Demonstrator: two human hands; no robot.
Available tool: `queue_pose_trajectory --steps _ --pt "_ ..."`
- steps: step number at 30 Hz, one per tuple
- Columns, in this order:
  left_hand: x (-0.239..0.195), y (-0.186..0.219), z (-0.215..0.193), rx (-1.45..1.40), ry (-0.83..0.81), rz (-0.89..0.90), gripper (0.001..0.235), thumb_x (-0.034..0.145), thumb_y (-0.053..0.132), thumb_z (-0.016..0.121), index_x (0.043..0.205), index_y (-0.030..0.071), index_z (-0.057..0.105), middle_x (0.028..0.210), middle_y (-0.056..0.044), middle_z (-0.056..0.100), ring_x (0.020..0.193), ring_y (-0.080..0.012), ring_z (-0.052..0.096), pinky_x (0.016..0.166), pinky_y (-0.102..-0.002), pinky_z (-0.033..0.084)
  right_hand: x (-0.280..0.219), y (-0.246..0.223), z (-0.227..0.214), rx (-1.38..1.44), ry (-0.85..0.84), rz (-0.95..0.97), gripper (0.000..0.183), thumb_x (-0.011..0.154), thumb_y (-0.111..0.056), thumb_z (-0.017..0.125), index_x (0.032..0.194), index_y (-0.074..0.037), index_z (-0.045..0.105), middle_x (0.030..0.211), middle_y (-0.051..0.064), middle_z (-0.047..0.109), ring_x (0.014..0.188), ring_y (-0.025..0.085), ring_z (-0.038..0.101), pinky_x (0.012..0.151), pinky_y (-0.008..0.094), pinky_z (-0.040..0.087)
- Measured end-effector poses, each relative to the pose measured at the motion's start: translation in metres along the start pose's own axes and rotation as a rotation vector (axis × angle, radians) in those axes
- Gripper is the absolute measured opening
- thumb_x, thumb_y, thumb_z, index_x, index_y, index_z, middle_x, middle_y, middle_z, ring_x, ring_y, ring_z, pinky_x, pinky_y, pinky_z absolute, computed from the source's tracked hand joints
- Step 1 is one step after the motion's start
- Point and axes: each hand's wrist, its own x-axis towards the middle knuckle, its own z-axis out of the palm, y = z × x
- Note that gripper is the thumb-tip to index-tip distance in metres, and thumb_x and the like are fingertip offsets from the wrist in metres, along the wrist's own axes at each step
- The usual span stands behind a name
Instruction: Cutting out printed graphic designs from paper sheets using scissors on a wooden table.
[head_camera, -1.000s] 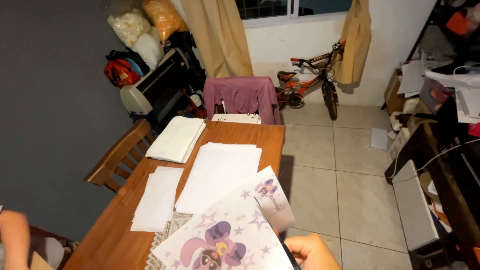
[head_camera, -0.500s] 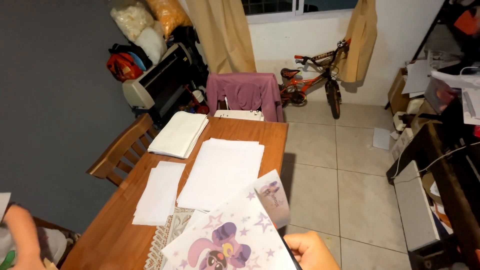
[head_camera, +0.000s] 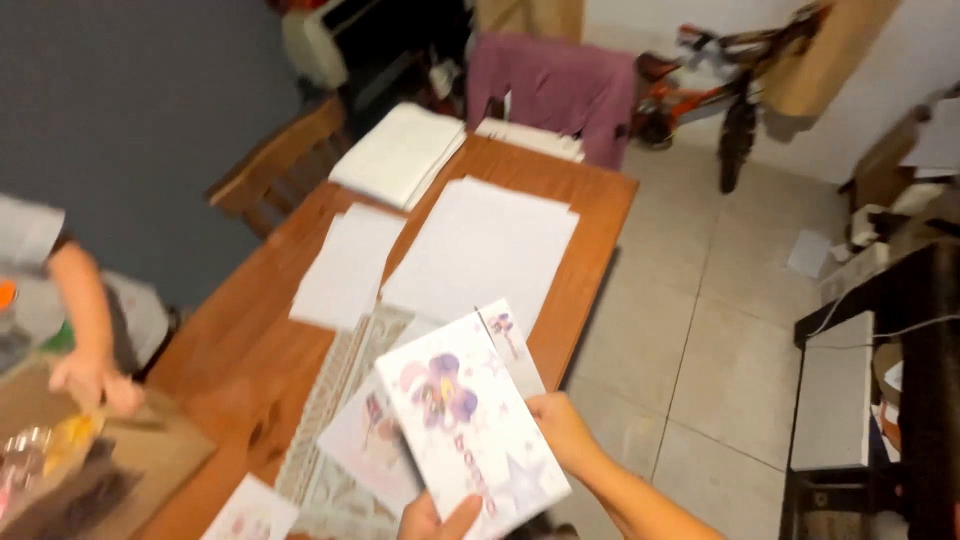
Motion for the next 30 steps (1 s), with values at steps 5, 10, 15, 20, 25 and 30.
queue_pose_trajectory --steps 5,10,15,20,25,30 --pt "-0.010 -0.010 -0.005 -0.428 0.004 -0.415 0.050 0.086 0.013 0.074 0.132 -0.006 0.066 0.108 -0.033 0.080 0.088 -0.0419 0.076 0.075 -0.045 0.062 0.049 0.079 0.082 -0.037 -0.011 0.156 0.036 0.077 -0.026 0.070 0.051 -0.017 0.047 0.060 -0.013 0.044 0.059 0.004 0.042 0.050 0.029 0.033" --pt "0.013 -0.061 -0.021 -0.513 0.133 -0.384 0.051 0.088 0.018 0.067 0.134 -0.001 0.058 0.114 -0.033 0.077 0.097 -0.0432 0.076 0.082 -0.046 0.061 0.066 0.105 0.130 -0.129 -0.070 0.205 0.041 0.078 -0.019 0.060 0.048 -0.017 0.033 0.056 -0.009 0.032 0.055 0.008 0.037 0.050 0.035 0.030" --pt "0.130 -0.285 -0.097 -0.999 -0.024 -0.407 0.076 0.105 0.058 0.025 0.126 -0.007 0.060 0.131 -0.040 0.064 0.128 -0.0567 0.059 0.090 -0.060 0.048 0.027 0.002 0.109 0.138 -0.216 0.523 0.033 0.085 -0.022 0.081 0.069 0.002 0.066 0.058 0.016 0.069 0.046 0.022 0.067 0.046 0.030 0.053" --pt "0.097 -0.256 -0.289 -0.989 -0.354 -0.130 0.059 0.096 0.030 0.053 0.140 -0.005 0.038 0.125 -0.044 0.038 0.113 -0.0529 0.036 0.091 -0.060 0.029 0.026 0.034 0.092 -0.229 -0.037 0.335 0.037 0.088 -0.047 0.072 0.091 -0.010 0.074 0.058 0.008 0.071 0.047 0.018 0.066 0.043 0.031 0.049" --pt "0.006 -0.142 -0.351 -0.297 0.595 -0.235 0.038 0.097 -0.004 0.059 0.134 -0.008 0.054 0.110 -0.036 0.068 0.084 -0.0445 0.068 0.081 -0.052 0.059 0.028 0.056 0.087 -0.454 0.090 0.223 0.051 0.083 -0.057 0.071 0.108 -0.014 0.059 0.090 0.008 0.072 0.080 0.033 0.068 0.065 0.045 0.049" --pt "0.010 -0.140 -0.409 0.536 0.560 -0.518 0.031 0.084 0.022 0.062 0.107 0.003 0.073 0.079 -0.016 0.084 0.059 -0.0274 0.072 0.069 -0.036 0.051 0.027 0.061 0.102 -0.636 0.020 0.203 0.041 0.080 -0.021 0.060 0.119 -0.015 0.048 0.109 0.011 0.068 0.094 0.039 0.067 0.072 0.053 0.051"
